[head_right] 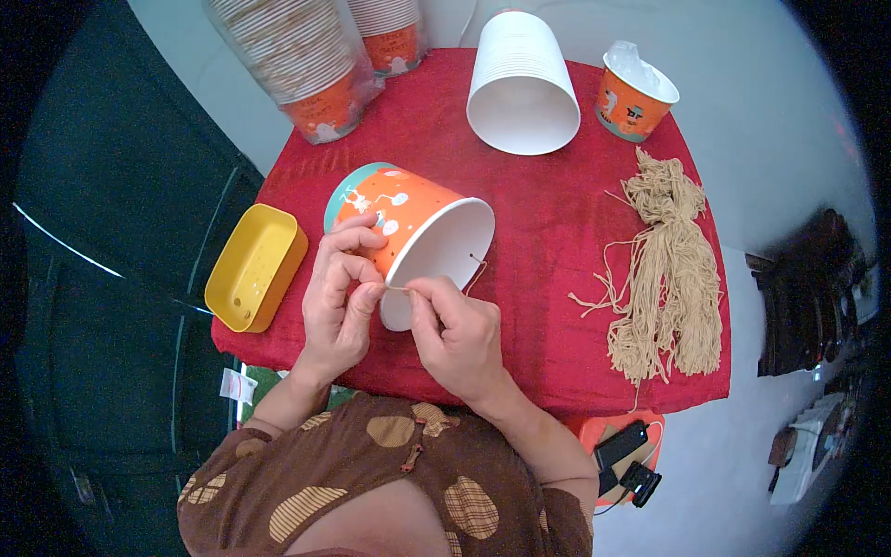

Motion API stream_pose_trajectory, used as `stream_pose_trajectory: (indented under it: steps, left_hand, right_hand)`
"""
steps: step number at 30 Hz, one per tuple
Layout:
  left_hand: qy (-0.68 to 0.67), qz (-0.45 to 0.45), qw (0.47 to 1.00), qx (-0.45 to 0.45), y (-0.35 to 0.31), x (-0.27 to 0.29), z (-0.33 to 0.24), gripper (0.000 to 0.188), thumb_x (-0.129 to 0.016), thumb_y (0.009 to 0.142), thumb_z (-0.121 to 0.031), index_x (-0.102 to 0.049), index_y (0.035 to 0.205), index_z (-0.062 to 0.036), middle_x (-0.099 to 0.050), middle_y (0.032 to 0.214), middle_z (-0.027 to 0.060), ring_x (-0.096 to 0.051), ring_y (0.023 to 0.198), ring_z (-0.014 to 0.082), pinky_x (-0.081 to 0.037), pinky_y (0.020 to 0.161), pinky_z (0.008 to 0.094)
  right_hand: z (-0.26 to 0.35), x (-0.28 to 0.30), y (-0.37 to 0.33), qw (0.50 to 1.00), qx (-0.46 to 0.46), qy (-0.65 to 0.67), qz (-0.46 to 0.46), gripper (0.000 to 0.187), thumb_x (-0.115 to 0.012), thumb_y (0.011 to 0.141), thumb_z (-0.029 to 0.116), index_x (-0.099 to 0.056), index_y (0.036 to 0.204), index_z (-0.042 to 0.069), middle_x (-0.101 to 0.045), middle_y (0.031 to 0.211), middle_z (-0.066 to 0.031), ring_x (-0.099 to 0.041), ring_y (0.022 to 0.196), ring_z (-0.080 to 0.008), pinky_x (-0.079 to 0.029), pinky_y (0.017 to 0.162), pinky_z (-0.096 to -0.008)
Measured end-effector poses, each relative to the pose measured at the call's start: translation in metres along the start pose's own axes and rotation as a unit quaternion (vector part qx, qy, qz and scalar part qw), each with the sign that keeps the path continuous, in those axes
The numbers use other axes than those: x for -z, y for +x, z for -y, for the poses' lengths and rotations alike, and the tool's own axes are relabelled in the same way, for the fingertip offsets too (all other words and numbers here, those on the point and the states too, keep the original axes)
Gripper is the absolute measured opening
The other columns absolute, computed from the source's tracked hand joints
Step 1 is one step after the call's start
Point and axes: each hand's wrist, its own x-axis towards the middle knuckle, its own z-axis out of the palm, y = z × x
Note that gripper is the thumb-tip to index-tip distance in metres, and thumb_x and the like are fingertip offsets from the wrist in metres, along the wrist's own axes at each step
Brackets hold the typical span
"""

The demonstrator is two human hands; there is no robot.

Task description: Attach string handles to paper cups to assemble small decorative buckets.

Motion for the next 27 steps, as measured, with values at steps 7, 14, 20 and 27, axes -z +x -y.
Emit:
stream_pose_trajectory:
  steps: [7,14,20,27]
  left_hand:
    - [-0.010,-0.041,0.999,0.003,-0.002,-0.003,0.005,0.013,-0.059,0.090,-0.008,-0.051,0.082,-0.0013,-0.052,0.114,0.0196,-0.050,0.120,0.0371,-0.040,0.099,0.0466]
    - [-0.018,-0.070,0.997,0.023,-0.005,-0.006,0.008,0.010,-0.060,0.088,-0.005,-0.054,0.081,-0.0007,-0.051,0.110,0.0173,-0.051,0.117,0.0356,-0.042,0.097,0.0448]
    - [-0.028,-0.042,0.998,0.031,-0.006,0.004,0.007,0.006,-0.063,0.082,-0.001,-0.057,0.084,-0.0019,-0.057,0.105,0.0124,-0.051,0.117,0.0336,-0.041,0.098,0.0438]
    - [-0.095,-0.158,0.979,0.084,-0.019,0.021,0.012,0.007,-0.055,0.089,-0.004,-0.060,0.093,-0.0005,-0.056,0.114,0.0136,-0.050,0.119,0.0277,-0.038,0.102,0.0409]
  right_hand:
    - [-0.002,-0.003,0.001,0.997,0.052,-0.056,0.009,0.006,-0.061,0.086,0.001,-0.062,0.091,0.002,-0.060,0.066,-0.0164,-0.065,0.058,-0.0305,-0.048,0.051,-0.0378]
    - [0.000,-0.006,-0.001,0.997,0.054,-0.051,0.019,0.004,-0.061,0.086,0.002,-0.060,0.090,0.002,-0.059,0.064,-0.0159,-0.064,0.056,-0.0303,-0.048,0.051,-0.0388]
    - [0.007,0.010,0.005,0.995,0.072,-0.066,0.031,0.010,-0.066,0.085,0.006,-0.065,0.093,0.002,-0.066,0.077,-0.0141,-0.068,0.067,-0.0282,-0.054,0.058,-0.0365]
    - [0.004,0.049,0.045,0.941,0.143,-0.296,-0.078,0.030,-0.070,0.080,0.008,-0.061,0.107,0.001,-0.062,0.098,-0.0160,-0.066,0.084,-0.0336,-0.055,0.065,-0.0408]
